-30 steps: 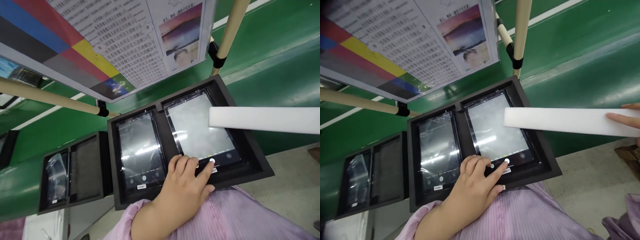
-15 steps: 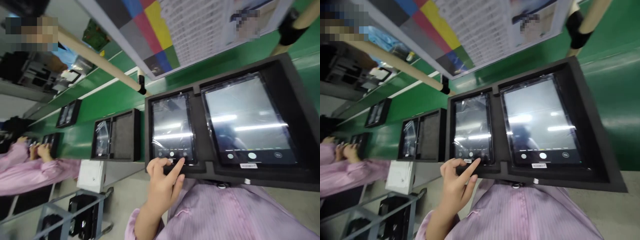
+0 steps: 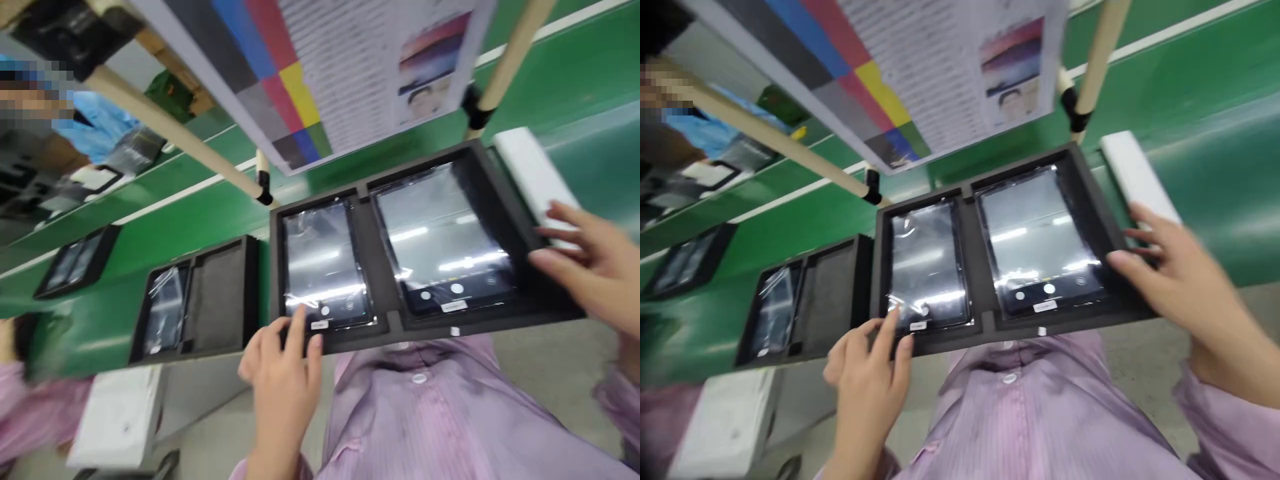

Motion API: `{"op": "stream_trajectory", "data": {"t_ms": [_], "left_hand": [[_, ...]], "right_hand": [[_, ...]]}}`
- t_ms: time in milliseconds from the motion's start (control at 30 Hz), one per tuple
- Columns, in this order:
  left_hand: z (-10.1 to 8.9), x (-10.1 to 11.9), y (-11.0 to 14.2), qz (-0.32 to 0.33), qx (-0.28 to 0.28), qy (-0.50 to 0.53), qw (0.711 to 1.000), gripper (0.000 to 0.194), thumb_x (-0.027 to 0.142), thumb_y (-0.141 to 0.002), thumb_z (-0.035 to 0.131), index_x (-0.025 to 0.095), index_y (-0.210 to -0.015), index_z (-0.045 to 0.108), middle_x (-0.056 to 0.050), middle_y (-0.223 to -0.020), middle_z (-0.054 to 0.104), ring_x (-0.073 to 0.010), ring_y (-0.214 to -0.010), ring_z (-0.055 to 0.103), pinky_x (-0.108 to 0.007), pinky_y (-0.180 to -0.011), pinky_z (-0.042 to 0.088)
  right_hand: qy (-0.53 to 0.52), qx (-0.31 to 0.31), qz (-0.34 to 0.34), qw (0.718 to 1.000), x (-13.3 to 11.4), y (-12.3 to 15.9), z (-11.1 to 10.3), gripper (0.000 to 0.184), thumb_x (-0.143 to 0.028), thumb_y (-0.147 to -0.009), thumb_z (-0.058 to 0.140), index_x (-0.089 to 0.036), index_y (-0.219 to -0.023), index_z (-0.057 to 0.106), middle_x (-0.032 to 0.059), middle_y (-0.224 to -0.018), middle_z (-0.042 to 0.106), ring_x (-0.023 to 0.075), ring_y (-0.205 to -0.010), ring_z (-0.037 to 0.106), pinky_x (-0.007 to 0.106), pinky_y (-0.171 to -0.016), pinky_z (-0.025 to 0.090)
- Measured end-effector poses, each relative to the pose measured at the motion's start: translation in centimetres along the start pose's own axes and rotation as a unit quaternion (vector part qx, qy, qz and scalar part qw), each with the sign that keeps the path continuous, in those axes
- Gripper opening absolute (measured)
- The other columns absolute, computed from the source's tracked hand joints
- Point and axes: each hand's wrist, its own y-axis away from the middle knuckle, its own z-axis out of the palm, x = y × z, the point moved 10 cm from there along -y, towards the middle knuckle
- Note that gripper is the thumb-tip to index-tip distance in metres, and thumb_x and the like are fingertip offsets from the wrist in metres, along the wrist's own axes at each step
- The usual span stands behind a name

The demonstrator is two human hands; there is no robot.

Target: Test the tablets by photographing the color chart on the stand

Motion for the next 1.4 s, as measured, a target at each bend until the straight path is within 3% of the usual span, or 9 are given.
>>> {"op": "stream_trajectory", "data": {"t_ms": [133, 267, 433, 567, 667, 767, 933, 1133, 1400], "left_hand": [[0.8, -2.3, 0.9, -0.071, -0.001, 0.008, 0.997, 0.064, 0.031, -0.099, 0.047, 0.015, -0.157, 0.025, -0.021, -0.117, 0.067, -0.0391, -0.125, 0.049, -0.057, -0.090, 0.041], [1.6, -4.0, 1.9, -0.165, -0.002, 0.081, 0.983, 0.044, 0.038, -0.099, 0.045, 0.018, -0.138, 0.051, -0.020, -0.119, 0.067, -0.0379, -0.118, 0.057, -0.060, -0.092, 0.043], [1.8, -4.5, 1.7, -0.176, 0.008, 0.121, 0.977, 0.037, 0.041, -0.097, 0.048, 0.021, -0.126, 0.058, -0.015, -0.112, 0.070, -0.0330, -0.114, 0.060, -0.057, -0.094, 0.046], [2.8, -4.4, 0.7, -0.201, -0.015, 0.170, 0.965, 0.053, 0.048, -0.093, 0.051, 0.015, -0.134, 0.055, -0.021, -0.124, 0.067, -0.0386, -0.126, 0.055, -0.065, -0.103, 0.039], [3.5, -5.8, 1.2, -0.317, -0.008, 0.326, 0.891, 0.065, 0.057, -0.084, 0.060, 0.017, -0.134, 0.055, -0.021, -0.129, 0.066, -0.0375, -0.128, 0.056, -0.060, -0.108, 0.039], [3.5, -7.3, 2.3, -0.441, 0.063, 0.511, 0.735, 0.064, 0.057, -0.074, 0.073, 0.020, -0.125, 0.061, -0.017, -0.127, 0.068, -0.0326, -0.125, 0.060, -0.051, -0.107, 0.044], [4.5, -5.2, -1.0, -0.447, 0.030, 0.707, 0.547, 0.059, 0.049, -0.065, 0.085, 0.018, -0.114, 0.070, -0.014, -0.116, 0.074, -0.0310, -0.107, 0.070, -0.043, -0.091, 0.057], [4.1, -4.2, -3.3, -0.404, 0.003, 0.776, 0.484, 0.066, 0.034, -0.057, 0.092, 0.020, -0.118, 0.072, -0.009, -0.102, 0.078, -0.0273, -0.094, 0.074, -0.041, -0.089, 0.058], [0.6, -4.1, -3.9, -0.256, 0.066, 0.843, 0.469, 0.046, 0.036, -0.067, 0.088, 0.033, -0.110, 0.074, -0.001, -0.109, 0.077, -0.0197, -0.094, 0.072, -0.035, -0.088, 0.058]], "right_hand": [[0.016, -0.049, 0.026, 0.998, -2.3, -0.1, 1.4, 0.091, -0.056, -0.084, 0.054, -0.013, -0.158, 0.026, 0.0175, -0.154, 0.034, 0.0277, -0.106, 0.060, 0.037, -0.073, 0.057], [0.049, -0.077, 0.013, 0.996, -3.1, 0.2, 2.2, 0.095, -0.053, -0.080, 0.054, -0.016, -0.161, 0.019, 0.0184, -0.152, 0.033, 0.0142, -0.063, 0.056, 0.041, -0.070, 0.058], [0.037, -0.021, -0.021, 0.999, -2.6, 0.0, 1.3, 0.099, -0.063, -0.079, 0.057, -0.013, -0.158, 0.027, 0.0180, -0.149, 0.041, 0.0376, -0.123, 0.054, 0.051, -0.089, 0.057], [0.015, 0.034, -0.016, 0.999, -1.7, 0.0, 0.7, 0.087, -0.068, -0.085, 0.048, -0.014, -0.152, 0.037, 0.0165, -0.147, 0.045, 0.0378, -0.131, 0.049, 0.052, -0.096, 0.054], [0.025, 0.061, -0.037, 0.997, -1.8, 0.2, 0.4, 0.081, -0.069, -0.087, 0.046, -0.014, -0.146, 0.045, 0.0169, -0.143, 0.050, 0.0364, -0.121, 0.057, 0.047, -0.084, 0.058], [0.075, 0.088, -0.067, 0.991, -2.8, 0.3, -0.1, 0.080, -0.072, -0.088, 0.042, -0.013, -0.141, 0.053, 0.0189, -0.133, 0.057, 0.0326, -0.096, 0.066, 0.041, -0.063, 0.056], [0.147, 0.181, -0.207, 0.950, -8.9, 1.6, -0.4, 0.066, -0.064, -0.098, 0.034, -0.013, -0.129, 0.061, 0.0185, -0.122, 0.062, 0.0306, -0.087, 0.067, 0.051, -0.079, 0.055], [0.111, 0.122, -0.387, 0.907, -17.4, 4.0, 4.9, 0.049, -0.048, -0.104, 0.033, -0.015, -0.122, 0.065, 0.0128, -0.115, 0.067, 0.0299, -0.099, 0.067, 0.050, -0.080, 0.057], [-0.289, -0.001, -0.259, 0.922, -19.5, 3.0, 7.3, 0.060, -0.063, -0.100, 0.041, -0.019, -0.139, 0.055, 0.0118, -0.128, 0.062, 0.0249, -0.113, 0.063, 0.043, -0.099, 0.055]]}}
